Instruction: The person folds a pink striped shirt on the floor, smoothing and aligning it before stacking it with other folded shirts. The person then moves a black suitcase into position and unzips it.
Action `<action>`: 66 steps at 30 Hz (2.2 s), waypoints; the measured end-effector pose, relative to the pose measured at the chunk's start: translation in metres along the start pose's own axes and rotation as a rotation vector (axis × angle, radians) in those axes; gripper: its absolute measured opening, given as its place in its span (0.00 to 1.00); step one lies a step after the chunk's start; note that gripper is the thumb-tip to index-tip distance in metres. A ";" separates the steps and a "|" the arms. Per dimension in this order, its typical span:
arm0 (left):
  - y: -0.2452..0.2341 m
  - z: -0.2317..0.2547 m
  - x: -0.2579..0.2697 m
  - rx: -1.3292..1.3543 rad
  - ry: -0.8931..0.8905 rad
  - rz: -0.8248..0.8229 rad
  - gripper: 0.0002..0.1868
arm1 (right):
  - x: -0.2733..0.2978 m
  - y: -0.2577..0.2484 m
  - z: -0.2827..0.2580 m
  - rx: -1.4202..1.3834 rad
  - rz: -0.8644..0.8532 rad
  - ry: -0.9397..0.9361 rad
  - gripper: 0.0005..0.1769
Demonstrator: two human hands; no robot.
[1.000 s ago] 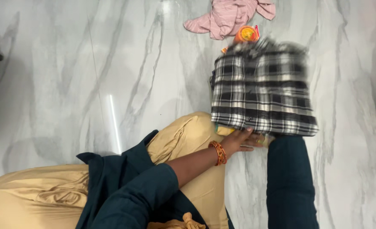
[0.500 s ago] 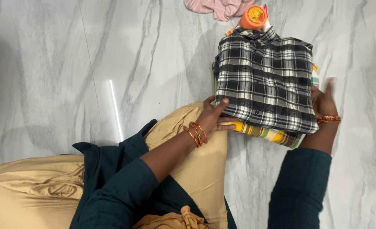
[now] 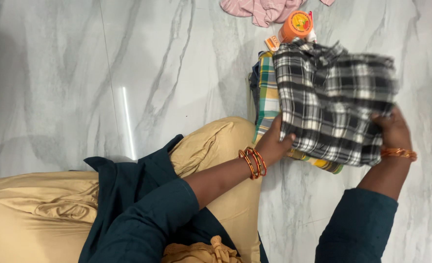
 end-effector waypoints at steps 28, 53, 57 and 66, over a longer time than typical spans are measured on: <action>-0.379 -0.115 0.018 -0.545 -0.556 0.123 0.21 | 0.000 0.450 -0.184 0.688 -0.531 -0.515 0.31; -0.585 0.000 0.229 -1.443 -0.701 0.442 0.39 | -0.085 0.510 -0.070 0.932 -0.920 -0.061 0.34; -0.478 -0.015 0.106 -1.652 -0.333 0.330 0.33 | -0.142 0.514 -0.058 0.940 -0.836 -0.081 0.34; -0.382 -0.017 0.015 -1.697 -0.332 0.331 0.36 | -0.338 0.443 -0.040 0.887 -0.163 0.023 0.45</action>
Point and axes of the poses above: each hand's wrist, its own x-axis away from the middle knuckle, its own y-axis out of the palm, z = x × y, the point moved 3 cm from there along -x, towards the middle knuckle, and after that the axes turned 12 degrees about -z, right-handed, at the moved point
